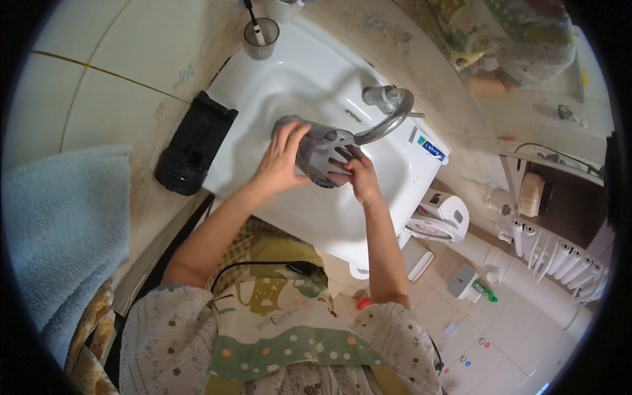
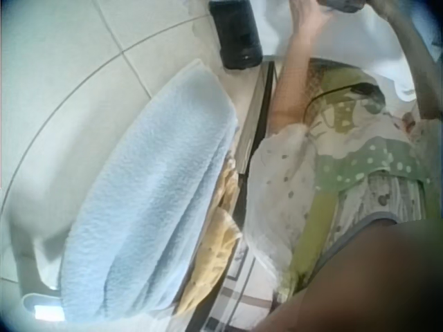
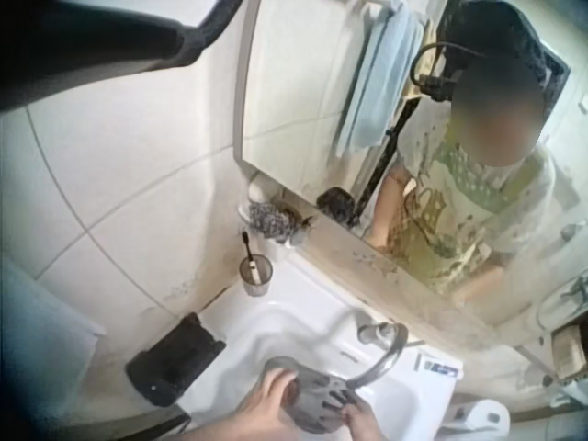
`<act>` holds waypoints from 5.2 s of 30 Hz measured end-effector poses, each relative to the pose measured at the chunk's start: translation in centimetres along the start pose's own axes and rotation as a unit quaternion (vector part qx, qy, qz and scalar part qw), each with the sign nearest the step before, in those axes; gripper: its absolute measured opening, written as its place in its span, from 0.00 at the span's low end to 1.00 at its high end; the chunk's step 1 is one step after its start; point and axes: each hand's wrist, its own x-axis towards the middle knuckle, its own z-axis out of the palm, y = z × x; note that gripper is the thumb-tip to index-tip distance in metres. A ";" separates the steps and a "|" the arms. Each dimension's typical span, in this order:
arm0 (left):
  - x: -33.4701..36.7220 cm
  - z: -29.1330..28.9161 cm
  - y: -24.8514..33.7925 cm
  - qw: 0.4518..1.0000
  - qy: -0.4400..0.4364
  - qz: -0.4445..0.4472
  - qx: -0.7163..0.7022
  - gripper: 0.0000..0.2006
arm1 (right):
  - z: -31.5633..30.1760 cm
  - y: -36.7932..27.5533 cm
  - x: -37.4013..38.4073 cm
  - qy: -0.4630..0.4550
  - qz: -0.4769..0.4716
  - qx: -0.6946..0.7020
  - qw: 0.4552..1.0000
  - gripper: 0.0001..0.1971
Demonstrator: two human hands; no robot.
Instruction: The person disassembles a handheld vacuum cleaner, rinses the dustbin and filter components under running water in a bathroom sink, and reassembles the parts. The person handles the vacuum body, dustbin, and filter separately, rinsing each under the tap before reattaching them.
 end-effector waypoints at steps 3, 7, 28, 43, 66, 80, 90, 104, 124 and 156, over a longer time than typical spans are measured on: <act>2.7 -1.9 -0.1 0.996 -0.038 0.083 0.005 0.57 | -0.8 0.0 1.4 -0.054 0.018 0.010 0.998 0.26; 3.8 -3.3 0.4 0.991 -0.121 0.049 0.026 0.53 | 0.3 0.2 1.9 -0.050 0.038 0.058 0.996 0.22; 3.1 -1.5 0.0 0.992 0.016 0.097 0.080 0.57 | 0.4 -4.5 3.5 -0.052 -0.165 -0.239 0.955 0.20; 0.0 11.3 3.5 0.821 0.169 -0.296 -0.458 0.54 | -5.6 1.6 0.7 -0.044 -0.058 -0.209 0.975 0.33; -3.5 12.2 6.3 0.421 -0.246 -0.505 -0.712 0.43 | -8.7 -4.3 -5.6 -0.088 0.268 -0.408 0.868 0.42; -0.7 11.5 3.4 0.886 0.191 -0.168 -0.387 0.57 | -3.7 1.3 -1.3 -0.043 -0.252 -0.340 0.905 0.63; -1.2 7.9 4.8 0.956 0.190 -0.109 -0.196 0.53 | -2.9 0.6 -4.6 -0.077 -0.118 -0.119 0.983 0.47; 2.6 7.0 6.0 0.946 0.231 -0.128 -0.187 0.52 | -2.1 1.4 -1.1 -0.035 -0.239 -0.042 0.970 0.45; 0.5 9.1 6.3 0.931 0.234 -0.202 -0.193 0.55 | -2.1 0.7 -2.6 -0.036 -0.213 -0.080 0.973 0.43; 0.7 10.0 3.5 0.767 0.003 -0.466 -0.440 0.41 | -4.1 -0.5 -3.3 0.020 -0.144 -0.501 0.853 0.37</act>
